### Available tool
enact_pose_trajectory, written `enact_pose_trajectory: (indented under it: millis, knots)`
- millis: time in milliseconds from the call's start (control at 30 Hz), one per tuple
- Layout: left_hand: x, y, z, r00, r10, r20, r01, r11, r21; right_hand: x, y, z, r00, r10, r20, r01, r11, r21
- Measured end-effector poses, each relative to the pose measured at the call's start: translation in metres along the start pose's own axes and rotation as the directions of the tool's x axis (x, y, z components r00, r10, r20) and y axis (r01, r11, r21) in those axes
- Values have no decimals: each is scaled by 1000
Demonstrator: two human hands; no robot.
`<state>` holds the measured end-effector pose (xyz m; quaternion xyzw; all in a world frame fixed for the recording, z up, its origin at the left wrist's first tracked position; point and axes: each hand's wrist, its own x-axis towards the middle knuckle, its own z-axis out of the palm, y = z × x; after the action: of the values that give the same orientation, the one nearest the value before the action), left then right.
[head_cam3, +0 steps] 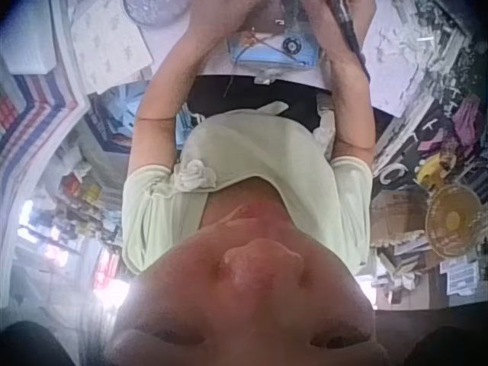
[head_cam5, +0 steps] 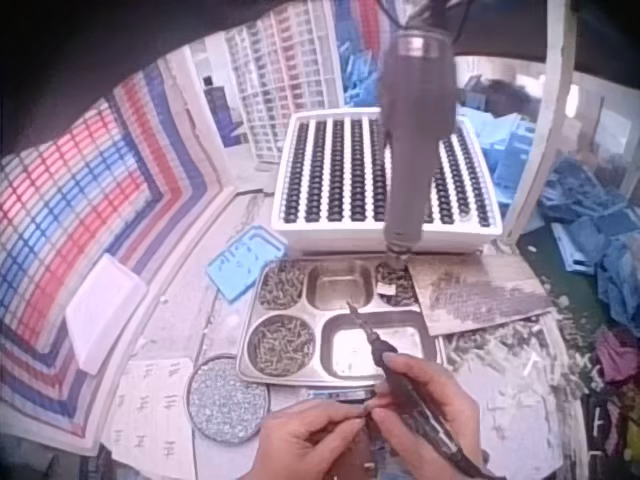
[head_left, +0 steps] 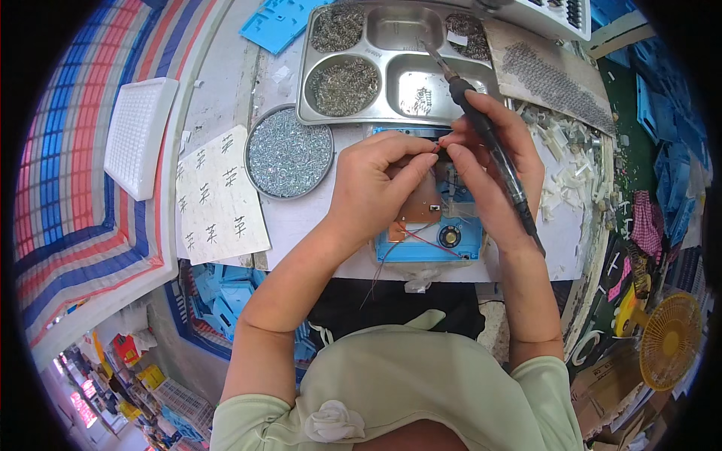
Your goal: Assemble electronic components onto a blue plastic housing using a soldering iron and an electric screwdriver.
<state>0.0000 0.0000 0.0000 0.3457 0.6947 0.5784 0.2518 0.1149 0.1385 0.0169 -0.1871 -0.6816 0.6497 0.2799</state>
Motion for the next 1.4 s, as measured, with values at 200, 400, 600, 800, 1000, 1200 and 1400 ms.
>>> enact_pose_trajectory:
  millis: [200,400,600,800,1000,1200,1400]
  knots:
    - [-1,-5,-2,974,220,-52,-205,956,209,-17,1,7,997,-57,-42,50,988,-149]
    - [0,1,-2,981,190,-27,-175,945,277,-17,11,10,987,-158,-14,150,959,-242]
    - [2,1,-4,983,184,6,-179,945,272,-12,11,12,975,-222,9,216,932,-291]
    - [3,-2,-8,977,212,38,-215,954,211,-13,13,9,957,-289,-2,272,901,-338]
    - [-1,1,-7,979,196,52,-203,954,221,-14,13,8,937,-349,9,323,858,-398]
    - [1,-3,-2,950,307,59,-304,859,411,-26,9,-5,927,-375,12,337,818,-467]
    - [0,-4,3,967,247,57,-244,844,479,-50,-7,-52,918,-393,-44,329,820,-468]
